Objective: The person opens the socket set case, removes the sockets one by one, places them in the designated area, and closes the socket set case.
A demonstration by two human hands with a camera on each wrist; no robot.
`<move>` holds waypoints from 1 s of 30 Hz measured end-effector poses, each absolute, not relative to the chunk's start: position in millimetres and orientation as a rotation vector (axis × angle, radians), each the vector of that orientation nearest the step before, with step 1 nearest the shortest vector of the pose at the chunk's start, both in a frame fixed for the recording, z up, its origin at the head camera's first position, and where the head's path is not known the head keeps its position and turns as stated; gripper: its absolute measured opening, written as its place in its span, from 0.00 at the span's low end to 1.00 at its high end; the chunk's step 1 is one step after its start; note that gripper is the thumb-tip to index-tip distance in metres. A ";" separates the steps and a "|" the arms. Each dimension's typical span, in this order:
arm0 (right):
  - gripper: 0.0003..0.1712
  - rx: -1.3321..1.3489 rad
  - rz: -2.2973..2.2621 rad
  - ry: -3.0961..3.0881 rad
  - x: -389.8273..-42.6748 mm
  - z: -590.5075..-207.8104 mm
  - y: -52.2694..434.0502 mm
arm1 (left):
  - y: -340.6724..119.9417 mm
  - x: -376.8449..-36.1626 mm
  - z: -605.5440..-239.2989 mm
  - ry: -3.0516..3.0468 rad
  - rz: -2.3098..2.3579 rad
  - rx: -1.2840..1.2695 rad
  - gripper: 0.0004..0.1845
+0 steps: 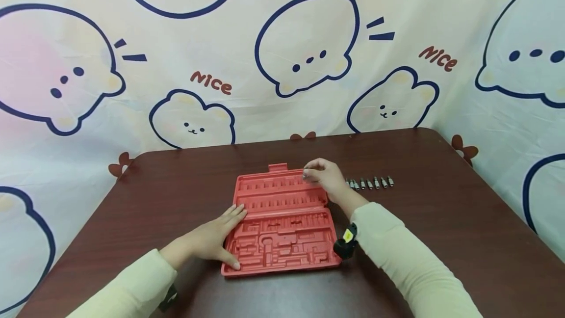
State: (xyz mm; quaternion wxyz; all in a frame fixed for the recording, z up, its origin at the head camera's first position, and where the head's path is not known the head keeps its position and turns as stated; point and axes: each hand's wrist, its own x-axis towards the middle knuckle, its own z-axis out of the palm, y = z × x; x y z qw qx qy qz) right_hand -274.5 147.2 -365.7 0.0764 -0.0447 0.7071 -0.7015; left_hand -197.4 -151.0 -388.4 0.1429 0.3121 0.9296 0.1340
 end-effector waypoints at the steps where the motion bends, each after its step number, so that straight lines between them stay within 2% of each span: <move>1: 0.08 -0.127 -2.116 2.115 -273.6 -366.1 154.0 | -151.1 -197.6 -388.7 2.681 0.386 0.899 0.63; 7: 0.02 -0.140 -2.214 2.081 -267.7 -366.9 199.5 | -151.9 -197.4 -388.6 2.686 0.398 0.898 0.63; 17: 0.02 -0.046 -2.211 2.311 -261.6 -377.6 275.6 | -152.6 -196.3 -389.2 2.698 0.368 0.914 0.64; 24: 0.15 0.284 -1.966 2.582 -264.1 -391.9 310.1 | -152.4 -196.4 -386.2 2.688 0.380 0.883 0.63; 30: 0.23 0.309 -1.664 2.770 -263.1 -393.2 326.9 | -151.5 -198.3 -388.1 2.685 0.378 0.901 0.63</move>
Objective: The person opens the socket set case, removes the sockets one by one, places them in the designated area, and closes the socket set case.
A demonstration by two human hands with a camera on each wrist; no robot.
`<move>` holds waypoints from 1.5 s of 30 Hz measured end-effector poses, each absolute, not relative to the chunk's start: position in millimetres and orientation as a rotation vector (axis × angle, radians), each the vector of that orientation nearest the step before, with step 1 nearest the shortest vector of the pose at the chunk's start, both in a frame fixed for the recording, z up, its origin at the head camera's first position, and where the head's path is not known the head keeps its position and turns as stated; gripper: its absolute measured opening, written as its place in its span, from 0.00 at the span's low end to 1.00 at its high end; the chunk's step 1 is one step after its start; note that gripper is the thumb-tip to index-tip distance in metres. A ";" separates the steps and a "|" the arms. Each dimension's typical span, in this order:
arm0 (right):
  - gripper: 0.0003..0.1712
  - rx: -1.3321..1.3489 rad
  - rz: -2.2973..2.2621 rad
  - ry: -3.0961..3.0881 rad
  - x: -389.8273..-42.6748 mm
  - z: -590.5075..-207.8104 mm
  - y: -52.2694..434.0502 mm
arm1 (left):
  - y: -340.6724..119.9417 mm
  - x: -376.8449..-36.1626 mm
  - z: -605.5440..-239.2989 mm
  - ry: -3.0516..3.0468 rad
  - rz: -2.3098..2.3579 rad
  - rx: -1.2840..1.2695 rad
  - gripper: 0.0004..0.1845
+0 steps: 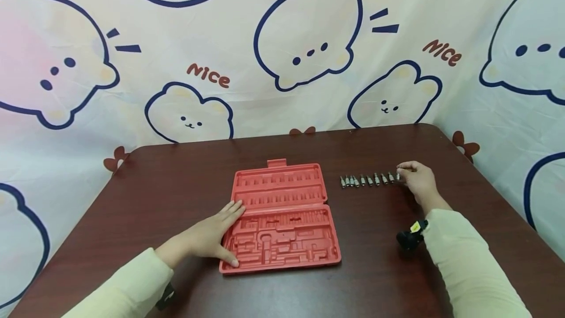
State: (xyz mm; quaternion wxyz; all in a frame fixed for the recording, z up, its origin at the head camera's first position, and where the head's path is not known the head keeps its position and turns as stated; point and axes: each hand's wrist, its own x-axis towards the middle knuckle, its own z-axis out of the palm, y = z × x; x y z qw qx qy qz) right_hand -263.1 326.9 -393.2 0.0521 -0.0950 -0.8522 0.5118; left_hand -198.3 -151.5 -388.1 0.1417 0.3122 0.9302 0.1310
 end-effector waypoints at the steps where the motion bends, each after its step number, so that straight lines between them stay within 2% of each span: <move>1: 0.23 -0.290 1.521 -2.620 -263.6 -393.2 328.6 | -151.4 -198.7 -388.0 2.687 0.378 0.905 0.63; 24: 0.15 -0.401 1.090 -2.802 -272.6 -396.7 324.0 | -152.4 -199.1 -388.7 2.690 0.377 0.899 0.64; 39: 0.26 -0.425 1.316 -2.723 -273.7 -391.0 326.8 | -153.1 -198.3 -391.6 2.691 0.406 0.907 0.64; 45: 0.33 -0.394 1.343 -2.664 -289.6 -401.0 327.3 | -152.4 -199.3 -391.1 2.689 0.397 0.895 0.64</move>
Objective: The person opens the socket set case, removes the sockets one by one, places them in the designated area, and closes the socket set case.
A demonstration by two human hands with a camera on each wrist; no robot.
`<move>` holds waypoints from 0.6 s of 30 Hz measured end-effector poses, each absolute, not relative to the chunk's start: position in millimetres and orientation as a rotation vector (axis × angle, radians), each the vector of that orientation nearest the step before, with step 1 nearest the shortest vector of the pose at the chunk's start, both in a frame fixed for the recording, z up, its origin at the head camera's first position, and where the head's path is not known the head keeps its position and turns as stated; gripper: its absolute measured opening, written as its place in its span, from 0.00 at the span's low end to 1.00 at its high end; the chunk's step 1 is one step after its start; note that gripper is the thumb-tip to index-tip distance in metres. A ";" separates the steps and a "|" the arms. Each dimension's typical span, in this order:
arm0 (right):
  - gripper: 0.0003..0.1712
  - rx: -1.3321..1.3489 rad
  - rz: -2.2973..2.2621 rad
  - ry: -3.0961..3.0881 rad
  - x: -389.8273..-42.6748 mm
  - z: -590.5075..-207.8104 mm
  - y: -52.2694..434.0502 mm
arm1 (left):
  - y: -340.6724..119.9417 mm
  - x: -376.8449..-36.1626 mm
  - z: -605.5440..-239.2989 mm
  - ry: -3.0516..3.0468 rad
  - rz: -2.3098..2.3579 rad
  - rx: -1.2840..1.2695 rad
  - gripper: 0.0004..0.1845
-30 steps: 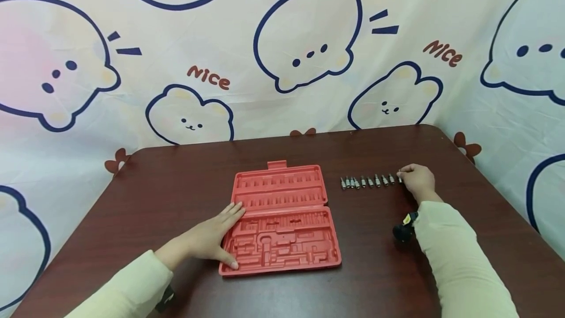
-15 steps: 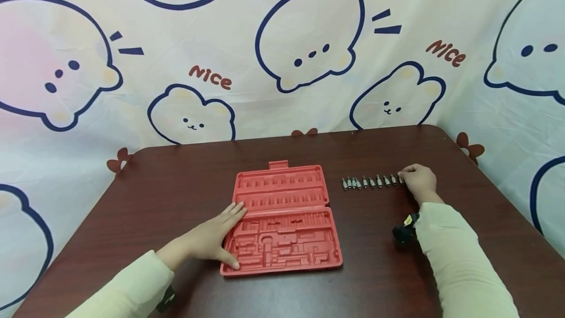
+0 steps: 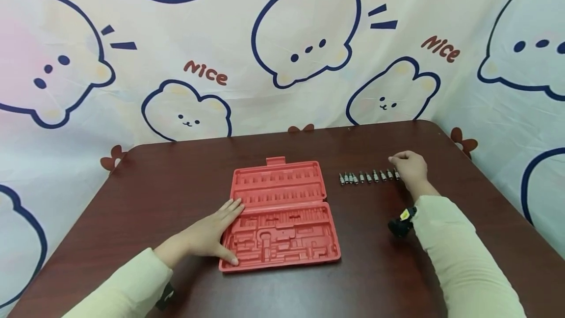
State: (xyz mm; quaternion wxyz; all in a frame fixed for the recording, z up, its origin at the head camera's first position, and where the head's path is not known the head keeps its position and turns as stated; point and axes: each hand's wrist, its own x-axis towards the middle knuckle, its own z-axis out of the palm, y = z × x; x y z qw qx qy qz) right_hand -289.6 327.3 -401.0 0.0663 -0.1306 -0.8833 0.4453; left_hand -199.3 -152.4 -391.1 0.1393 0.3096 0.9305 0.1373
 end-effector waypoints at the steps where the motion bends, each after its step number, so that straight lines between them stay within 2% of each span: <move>1: 0.33 -0.388 1.356 -2.658 -292.6 -400.8 324.2 | -152.5 -199.5 -390.9 2.690 0.397 0.892 0.64; 10: 0.25 -0.210 1.604 -2.673 -291.8 -363.4 251.4 | -152.2 -199.0 -389.9 2.685 0.409 0.911 0.63; 18: 0.23 -0.036 1.686 -2.840 -314.2 -361.9 201.3 | -151.9 -198.9 -388.2 2.696 0.395 0.904 0.63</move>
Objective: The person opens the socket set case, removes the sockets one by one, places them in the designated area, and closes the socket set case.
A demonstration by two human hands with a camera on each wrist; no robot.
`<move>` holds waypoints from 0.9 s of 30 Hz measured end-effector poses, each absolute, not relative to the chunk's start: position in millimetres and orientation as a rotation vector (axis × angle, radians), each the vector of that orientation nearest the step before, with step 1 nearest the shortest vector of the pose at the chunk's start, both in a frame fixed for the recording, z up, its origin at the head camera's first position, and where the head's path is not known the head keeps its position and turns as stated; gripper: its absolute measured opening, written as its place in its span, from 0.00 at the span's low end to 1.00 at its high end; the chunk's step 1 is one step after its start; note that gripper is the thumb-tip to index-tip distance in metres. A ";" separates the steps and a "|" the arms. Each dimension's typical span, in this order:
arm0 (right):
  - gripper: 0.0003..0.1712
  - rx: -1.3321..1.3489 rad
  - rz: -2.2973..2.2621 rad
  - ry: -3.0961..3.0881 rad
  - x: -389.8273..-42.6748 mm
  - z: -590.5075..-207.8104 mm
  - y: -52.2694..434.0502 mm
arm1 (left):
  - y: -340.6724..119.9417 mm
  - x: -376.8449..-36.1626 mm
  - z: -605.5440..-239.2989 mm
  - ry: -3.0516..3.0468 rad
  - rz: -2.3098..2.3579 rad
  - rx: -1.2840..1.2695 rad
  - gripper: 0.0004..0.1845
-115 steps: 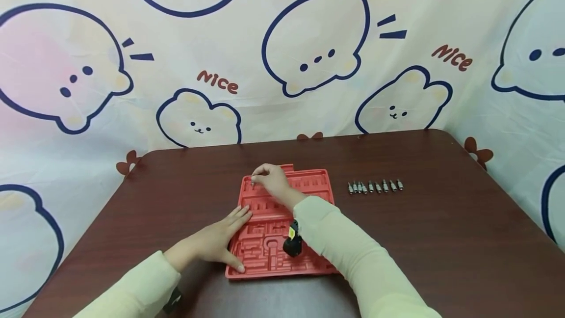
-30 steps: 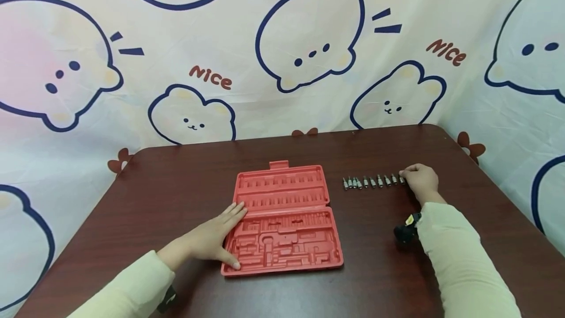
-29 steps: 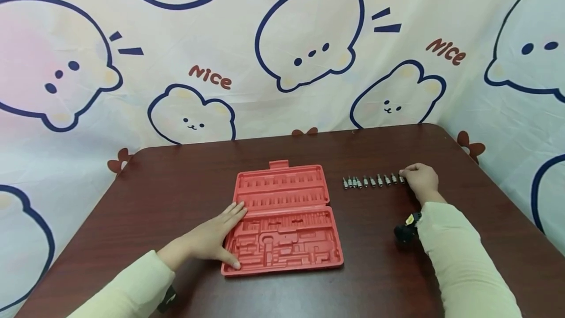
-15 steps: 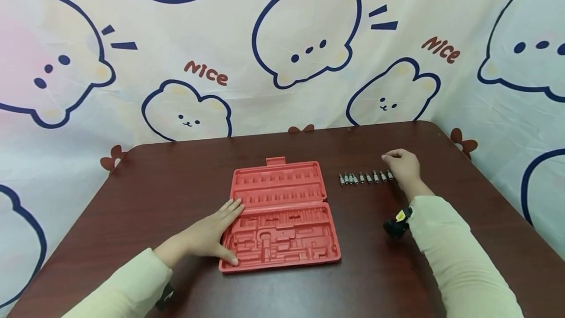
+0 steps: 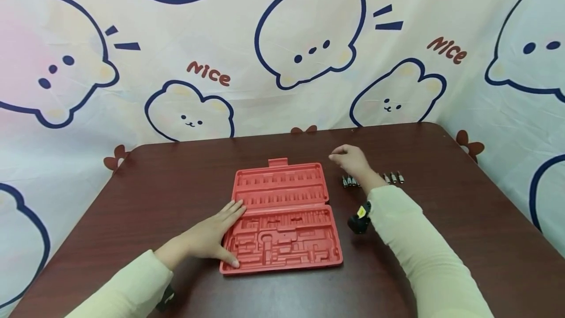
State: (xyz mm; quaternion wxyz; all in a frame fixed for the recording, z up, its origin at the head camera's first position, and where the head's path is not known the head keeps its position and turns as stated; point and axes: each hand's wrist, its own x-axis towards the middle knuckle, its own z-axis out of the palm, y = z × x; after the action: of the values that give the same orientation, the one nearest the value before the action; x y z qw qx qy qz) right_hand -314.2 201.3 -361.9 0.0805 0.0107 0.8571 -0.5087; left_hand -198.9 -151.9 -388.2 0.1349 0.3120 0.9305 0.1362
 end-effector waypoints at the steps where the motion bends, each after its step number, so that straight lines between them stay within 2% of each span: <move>1: 0.23 0.024 -1.480 2.554 -316.0 -363.0 196.0 | -151.8 -198.8 -388.1 2.696 0.396 0.906 0.63; 9: 0.25 0.032 -1.336 2.482 -319.7 -371.8 167.2 | -151.5 -198.3 -388.0 2.683 0.405 0.906 0.63; 18: 0.27 0.098 -1.307 2.479 -322.6 -377.8 162.4 | -150.8 -197.4 -390.0 2.680 0.406 0.903 0.64; 27: 0.27 0.052 -1.504 2.367 -323.3 -371.3 163.1 | -152.4 -200.1 -389.7 2.706 0.346 0.904 0.63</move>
State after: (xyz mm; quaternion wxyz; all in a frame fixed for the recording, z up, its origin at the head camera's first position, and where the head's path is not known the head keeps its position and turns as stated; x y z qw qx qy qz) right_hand -323.3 163.1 -371.3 0.1675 0.0183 0.8320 -0.5286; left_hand -200.1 -152.4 -389.7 0.1333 0.3118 0.9331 0.1194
